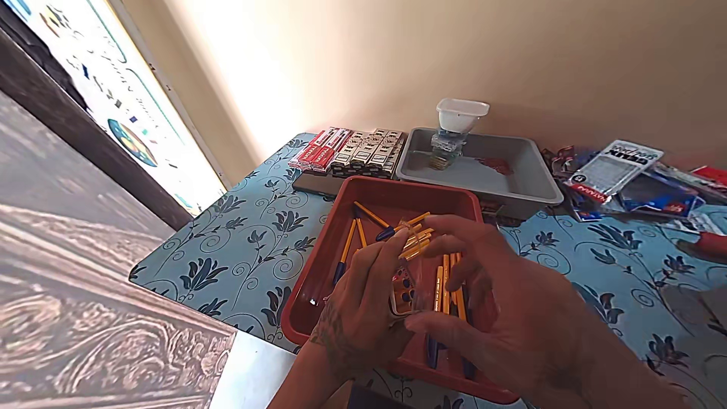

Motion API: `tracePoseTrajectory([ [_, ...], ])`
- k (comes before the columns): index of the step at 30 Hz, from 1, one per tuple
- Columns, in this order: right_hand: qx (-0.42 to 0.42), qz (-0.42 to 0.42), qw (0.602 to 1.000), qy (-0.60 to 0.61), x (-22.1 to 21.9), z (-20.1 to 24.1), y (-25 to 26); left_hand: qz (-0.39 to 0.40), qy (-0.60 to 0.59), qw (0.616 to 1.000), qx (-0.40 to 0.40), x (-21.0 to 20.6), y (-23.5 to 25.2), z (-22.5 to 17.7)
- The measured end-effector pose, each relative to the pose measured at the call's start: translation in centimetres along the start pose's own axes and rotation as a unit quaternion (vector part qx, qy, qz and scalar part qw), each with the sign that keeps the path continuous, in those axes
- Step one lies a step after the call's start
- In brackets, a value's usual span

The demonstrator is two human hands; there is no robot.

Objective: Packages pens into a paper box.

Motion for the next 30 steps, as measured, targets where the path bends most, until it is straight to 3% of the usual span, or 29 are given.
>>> tracePoseTrajectory([
  [3,-0.012,0.105,0.985,0.137,-0.4,-1.7,0.6,-0.017,0.006,1.000,0.000,0.2,-0.1,0.0],
  [5,-0.015,0.142,0.976,0.164,0.2,-3.8,1.6,-0.033,0.001,0.999,0.011,0.3,-0.2,0.1],
  [8,-0.007,0.164,0.982,0.089,-0.4,-7.8,3.3,-0.041,0.004,0.999,0.022,0.2,0.0,0.1],
  [12,-0.065,0.262,0.963,-0.023,-3.7,-11.6,4.4,-0.030,0.017,0.999,0.017,0.1,-0.1,0.1],
  [20,-0.179,0.380,0.896,-0.145,-5.4,-12.2,4.6,-0.009,0.009,0.999,-0.036,0.2,-0.5,-0.3],
  [25,-0.106,0.355,0.909,-0.192,-5.7,-12.6,4.5,-0.057,0.007,0.993,-0.107,0.9,-0.8,-1.0],
  [30,0.038,0.242,0.951,-0.187,-5.0,-12.4,4.2,-0.114,0.001,0.982,-0.150,1.5,-1.0,-1.8],
])
Point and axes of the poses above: each hand's wrist, its own y-axis towards the middle knuckle, its own x-axis out of the back of the hand, z = x × y, the point moved 4 cm from there along y, towards the middle knuckle, and after that the axes turned 14 degrees about z, right-handed, at the moved point
